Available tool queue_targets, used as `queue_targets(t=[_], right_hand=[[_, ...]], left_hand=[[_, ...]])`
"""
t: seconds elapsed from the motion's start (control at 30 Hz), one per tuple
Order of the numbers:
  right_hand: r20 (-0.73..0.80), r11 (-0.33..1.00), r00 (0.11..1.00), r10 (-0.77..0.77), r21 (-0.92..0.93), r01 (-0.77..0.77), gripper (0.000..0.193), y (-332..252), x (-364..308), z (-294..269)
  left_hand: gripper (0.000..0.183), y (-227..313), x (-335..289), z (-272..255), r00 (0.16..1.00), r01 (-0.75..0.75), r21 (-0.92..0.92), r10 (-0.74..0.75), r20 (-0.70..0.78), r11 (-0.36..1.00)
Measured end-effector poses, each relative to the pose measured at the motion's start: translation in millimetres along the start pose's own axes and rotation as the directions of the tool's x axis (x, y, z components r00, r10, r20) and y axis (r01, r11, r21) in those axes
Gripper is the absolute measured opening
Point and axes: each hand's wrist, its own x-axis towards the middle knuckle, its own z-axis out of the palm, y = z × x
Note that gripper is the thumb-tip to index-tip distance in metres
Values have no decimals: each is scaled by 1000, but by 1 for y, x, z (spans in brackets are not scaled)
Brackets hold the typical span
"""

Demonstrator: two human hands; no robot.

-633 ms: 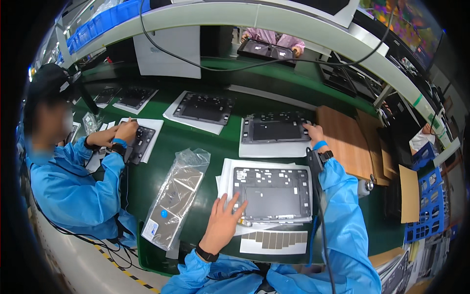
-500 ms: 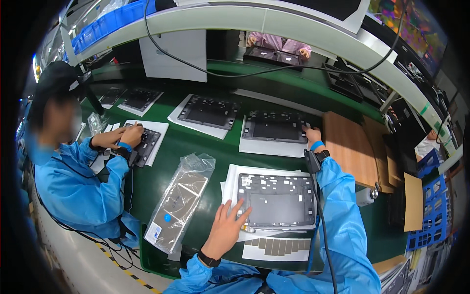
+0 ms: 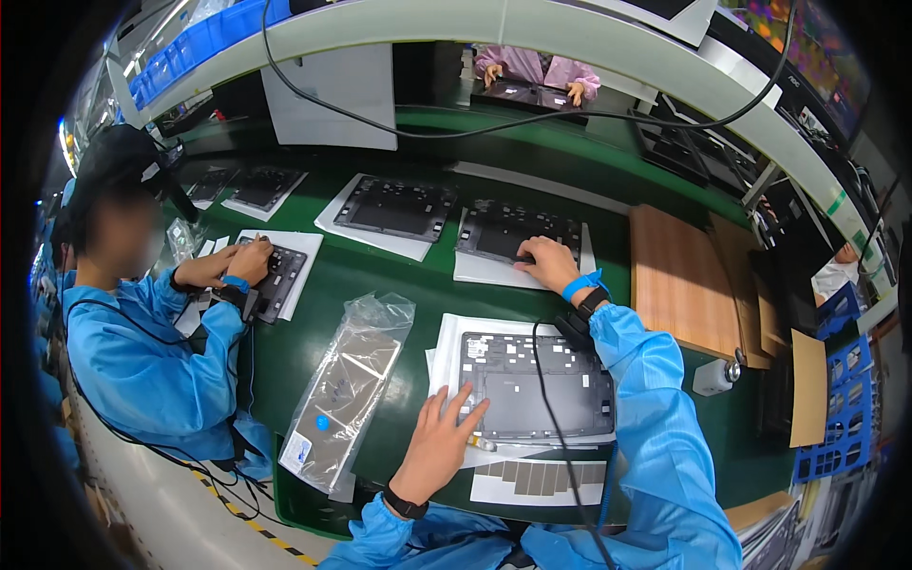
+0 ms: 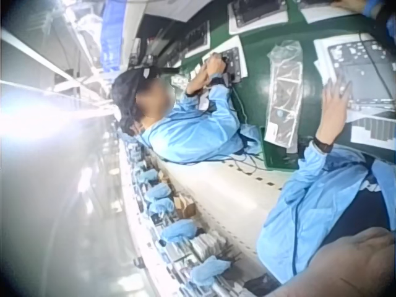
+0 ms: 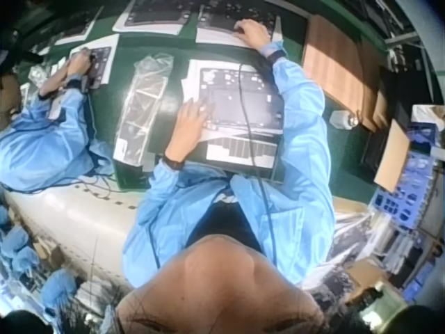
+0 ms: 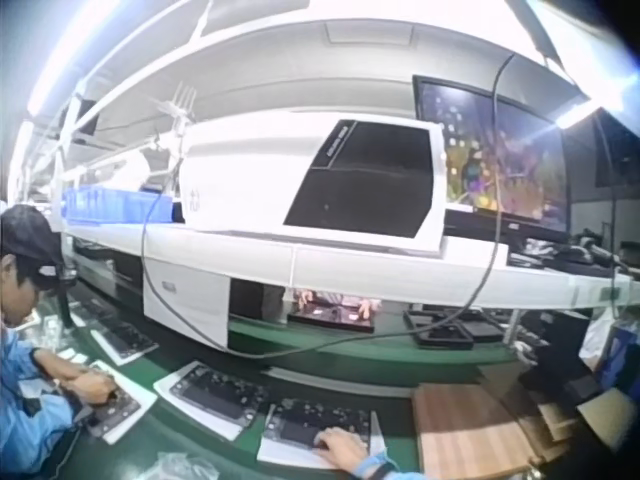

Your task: The recorder is assembling an electronic device chassis by applying adhesives and components using a stylus-like tool.

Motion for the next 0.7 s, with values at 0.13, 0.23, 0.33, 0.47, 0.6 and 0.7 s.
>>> queue_targets(t=[0.13, 0.23, 0.33, 0.47, 0.6, 0.7], right_hand=[[-35, 995, 995, -91, -33, 90, 12, -13, 0, -7], [22, 984, 984, -176, 45, 175, 14, -22, -17, -27], [138, 968, 959, -246, 85, 236, 14, -17, -28, -25], [160, 960, 964, -211, 219, 173, 34, -9, -19, -21], [263, 976, 950, -167, 181, 122, 39, -4, -2, -14], [219, 986, 970, -102, 149, 70, 36, -4, 10, -1]], left_hand=[[68, -3, -6, 2, 1000, 7, 21, -7, -1, 1000], [68, -3, -5, 2, 1000, 8, 20, -9, 6, 1000], [69, -2, -4, 2, 1000, 0, 27, 0, 6, 1000], [68, -3, -4, 2, 1000, -1, 36, 1, -2, 999], [68, -2, -4, 2, 1000, 2, 29, -2, -2, 1000], [68, -2, -6, 1, 1000, 14, 13, -14, 1, 1000]])
